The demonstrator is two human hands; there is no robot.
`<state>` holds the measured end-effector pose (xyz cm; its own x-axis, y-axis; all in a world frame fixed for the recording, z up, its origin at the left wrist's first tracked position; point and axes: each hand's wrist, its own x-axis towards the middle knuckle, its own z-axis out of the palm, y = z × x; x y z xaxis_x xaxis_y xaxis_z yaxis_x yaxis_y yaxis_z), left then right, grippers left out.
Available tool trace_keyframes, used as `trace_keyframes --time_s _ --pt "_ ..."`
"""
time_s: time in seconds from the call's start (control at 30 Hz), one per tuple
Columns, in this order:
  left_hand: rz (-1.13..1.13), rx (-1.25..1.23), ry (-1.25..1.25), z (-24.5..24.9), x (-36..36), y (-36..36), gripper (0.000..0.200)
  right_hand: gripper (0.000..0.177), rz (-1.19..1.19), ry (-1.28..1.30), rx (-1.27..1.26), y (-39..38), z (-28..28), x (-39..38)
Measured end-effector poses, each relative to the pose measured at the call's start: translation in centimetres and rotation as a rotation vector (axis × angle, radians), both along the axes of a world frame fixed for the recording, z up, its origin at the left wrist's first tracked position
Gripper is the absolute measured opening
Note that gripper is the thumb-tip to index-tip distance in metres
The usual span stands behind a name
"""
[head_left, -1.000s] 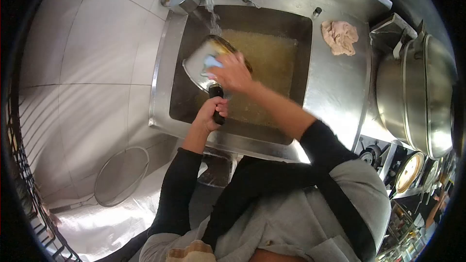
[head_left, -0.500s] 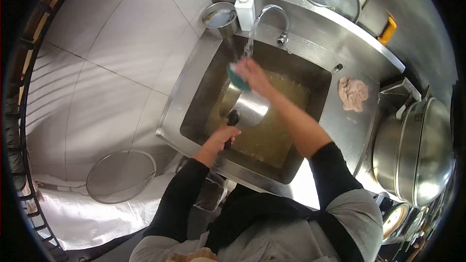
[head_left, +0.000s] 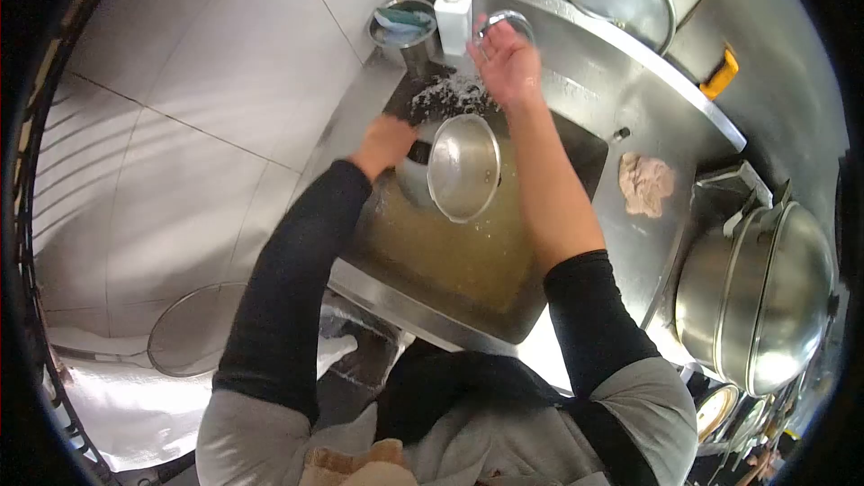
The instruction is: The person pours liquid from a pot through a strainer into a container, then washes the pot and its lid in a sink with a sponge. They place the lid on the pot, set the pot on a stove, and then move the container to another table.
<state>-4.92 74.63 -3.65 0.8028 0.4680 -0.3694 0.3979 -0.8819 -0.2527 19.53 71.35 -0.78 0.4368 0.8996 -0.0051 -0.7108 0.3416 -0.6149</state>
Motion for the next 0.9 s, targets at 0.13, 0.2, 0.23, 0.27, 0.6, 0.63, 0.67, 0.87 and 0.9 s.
trace_keyframes --time_s 0.13,0.2,0.23,0.27,0.6,0.63,0.67,0.87,0.9 --pt "-0.244 0.076 0.114 -0.7 7.5 -0.2 0.019 0.042 0.105 0.145 0.068 -5.9 3.8 0.6" --pt "-0.350 0.115 0.175 -0.2 11.7 -1.3 0.020 0.049 0.172 0.079 -0.006 -8.3 3.1 1.7" --pt "-0.370 0.100 0.070 -0.7 13.1 -1.8 0.019 0.049 0.157 0.070 -0.004 -9.4 2.7 2.3" --pt "-0.384 0.080 -0.031 -1.0 14.2 -2.6 0.019 0.045 0.120 0.092 -0.104 -10.4 1.8 2.9" --pt "-0.460 0.025 0.054 1.4 18.7 -3.1 0.018 0.025 0.059 -0.137 -0.533 -20.1 -7.8 3.5" --pt "-0.518 -0.008 -0.040 0.8 17.1 -2.0 0.017 0.025 0.169 -0.233 -0.606 -20.6 -7.4 2.7" --pt "-0.376 -0.009 0.007 1.9 15.6 -2.6 0.017 0.025 0.317 -0.317 -0.646 -20.4 -6.5 2.3" --pt "0.184 -0.146 -0.147 -0.9 1.7 -5.1 0.023 0.027 0.433 -0.339 -0.355 -9.9 -5.8 3.3" --pt "0.202 -0.141 -0.140 -1.8 -0.3 -6.3 0.023 0.028 0.376 -0.241 -0.313 -7.5 -5.7 3.3"
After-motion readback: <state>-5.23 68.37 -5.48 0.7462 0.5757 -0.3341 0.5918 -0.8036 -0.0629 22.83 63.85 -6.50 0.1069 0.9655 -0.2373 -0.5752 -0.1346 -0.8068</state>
